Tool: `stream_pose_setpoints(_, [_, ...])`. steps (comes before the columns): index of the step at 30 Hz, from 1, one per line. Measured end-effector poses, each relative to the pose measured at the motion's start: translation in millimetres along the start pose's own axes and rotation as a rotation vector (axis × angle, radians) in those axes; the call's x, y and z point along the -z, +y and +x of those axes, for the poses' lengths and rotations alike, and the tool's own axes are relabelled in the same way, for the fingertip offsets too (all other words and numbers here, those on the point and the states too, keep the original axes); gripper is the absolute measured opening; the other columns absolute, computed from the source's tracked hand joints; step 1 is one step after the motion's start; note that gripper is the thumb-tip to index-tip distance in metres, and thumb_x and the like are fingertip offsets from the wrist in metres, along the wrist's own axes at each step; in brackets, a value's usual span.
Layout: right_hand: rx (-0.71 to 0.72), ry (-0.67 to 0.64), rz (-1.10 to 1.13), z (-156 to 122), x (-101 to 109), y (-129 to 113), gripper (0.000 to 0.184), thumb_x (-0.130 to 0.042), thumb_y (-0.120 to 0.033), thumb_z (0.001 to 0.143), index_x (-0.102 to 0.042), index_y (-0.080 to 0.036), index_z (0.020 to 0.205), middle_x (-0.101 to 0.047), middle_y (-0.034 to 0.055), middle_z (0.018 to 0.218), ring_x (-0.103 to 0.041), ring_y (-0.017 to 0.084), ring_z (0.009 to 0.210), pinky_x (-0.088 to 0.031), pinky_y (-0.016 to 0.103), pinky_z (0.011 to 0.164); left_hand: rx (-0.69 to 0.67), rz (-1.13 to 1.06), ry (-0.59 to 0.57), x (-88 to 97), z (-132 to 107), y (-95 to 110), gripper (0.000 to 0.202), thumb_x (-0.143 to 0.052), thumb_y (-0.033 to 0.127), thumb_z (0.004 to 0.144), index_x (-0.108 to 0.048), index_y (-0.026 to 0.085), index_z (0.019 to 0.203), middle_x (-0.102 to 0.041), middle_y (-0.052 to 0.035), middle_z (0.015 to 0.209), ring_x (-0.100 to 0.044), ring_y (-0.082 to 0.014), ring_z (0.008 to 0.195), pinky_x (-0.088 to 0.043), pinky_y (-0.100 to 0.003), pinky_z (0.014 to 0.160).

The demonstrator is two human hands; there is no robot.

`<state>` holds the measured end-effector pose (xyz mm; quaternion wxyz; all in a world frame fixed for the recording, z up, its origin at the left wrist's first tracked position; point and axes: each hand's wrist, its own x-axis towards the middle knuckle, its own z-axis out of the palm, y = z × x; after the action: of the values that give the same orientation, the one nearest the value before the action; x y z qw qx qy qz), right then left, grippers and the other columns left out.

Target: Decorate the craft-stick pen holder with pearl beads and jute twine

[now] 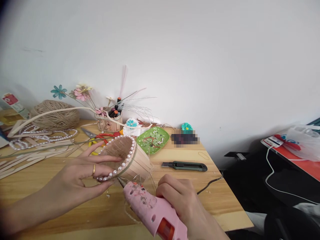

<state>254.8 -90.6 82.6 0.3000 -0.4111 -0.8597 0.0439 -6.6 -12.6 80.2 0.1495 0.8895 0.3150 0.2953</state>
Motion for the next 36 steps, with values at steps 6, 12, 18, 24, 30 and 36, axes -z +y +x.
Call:
stream_pose_setpoints(6, [0.033, -0.009, 0.016, 1.2, -1.2, -0.8, 0.028, -0.028, -0.023, 0.096, -0.047, -0.019, 0.076, -0.051, 0.0020, 0.068, -0.046, 0.011, 0.051, -0.031, 0.024, 0.047, 0.000, 0.005, -0.026, 1.2, -0.4, 2.1, 0.019, -0.054, 0.020, 0.077, -0.070, 0.030, 0.077, -0.076, 0.0041, 0.090, -0.067, -0.0220, 0.098, -0.010, -0.050, 0.115])
stream_pose_setpoints(12, [0.041, -0.004, 0.006, 1.3, -3.0, -0.6, 0.027, -0.028, -0.022, 0.095, -0.046, -0.019, 0.075, -0.051, 0.0024, 0.067, -0.046, 0.012, 0.051, -0.030, 0.025, 0.046, 0.029, -0.002, -0.037, 2.7, 2.2, 5.3, 0.019, -0.054, 0.022, 0.076, -0.071, 0.032, 0.075, -0.077, 0.0055, 0.084, -0.068, -0.0215, 0.097, -0.019, -0.046, 0.114])
stream_pose_setpoints(18, [0.029, 0.004, 0.000, 1.6, -4.1, -1.5, 0.027, -0.027, -0.019, 0.095, -0.045, -0.019, 0.074, -0.050, 0.0016, 0.066, -0.044, 0.011, 0.050, -0.029, 0.024, 0.047, 0.016, -0.013, -0.034, 2.1, 3.3, 5.9, 0.019, -0.054, 0.022, 0.076, -0.071, 0.030, 0.075, -0.077, 0.0048, 0.084, -0.068, -0.0208, 0.096, -0.013, -0.046, 0.115])
stream_pose_setpoints(24, [0.029, 0.002, -0.004, 1.5, -3.9, -1.6, 0.027, -0.027, -0.019, 0.096, -0.044, -0.020, 0.074, -0.049, 0.0010, 0.066, -0.043, 0.011, 0.050, -0.028, 0.024, 0.046, 0.011, -0.010, -0.045, 2.0, 1.7, 3.0, 0.021, -0.053, 0.021, 0.077, -0.071, 0.031, 0.077, -0.077, 0.0047, 0.088, -0.067, -0.0211, 0.097, -0.009, -0.047, 0.115])
stream_pose_setpoints(30, [0.002, 0.020, -0.032, 0.5, -2.4, -0.9, 0.025, -0.031, -0.019, 0.095, -0.044, -0.020, 0.074, -0.048, 0.0001, 0.065, -0.044, 0.010, 0.050, -0.029, 0.024, 0.046, 0.013, -0.020, -0.044, 0.7, -1.2, -1.5, 0.021, -0.054, 0.020, 0.077, -0.071, 0.031, 0.081, -0.075, 0.0042, 0.098, -0.066, -0.0213, 0.101, -0.006, -0.047, 0.115])
stream_pose_setpoints(36, [-0.009, 0.032, -0.050, -2.9, -1.9, 3.3, 0.024, -0.031, -0.019, 0.096, -0.042, -0.020, 0.074, -0.046, -0.0010, 0.065, -0.044, 0.010, 0.050, -0.030, 0.023, 0.046, 0.037, -0.039, -0.002, 1.3, -2.7, 1.7, 0.018, -0.054, 0.021, 0.078, -0.070, 0.030, 0.076, -0.076, 0.0056, 0.093, -0.067, -0.0186, 0.098, -0.010, -0.046, 0.115])
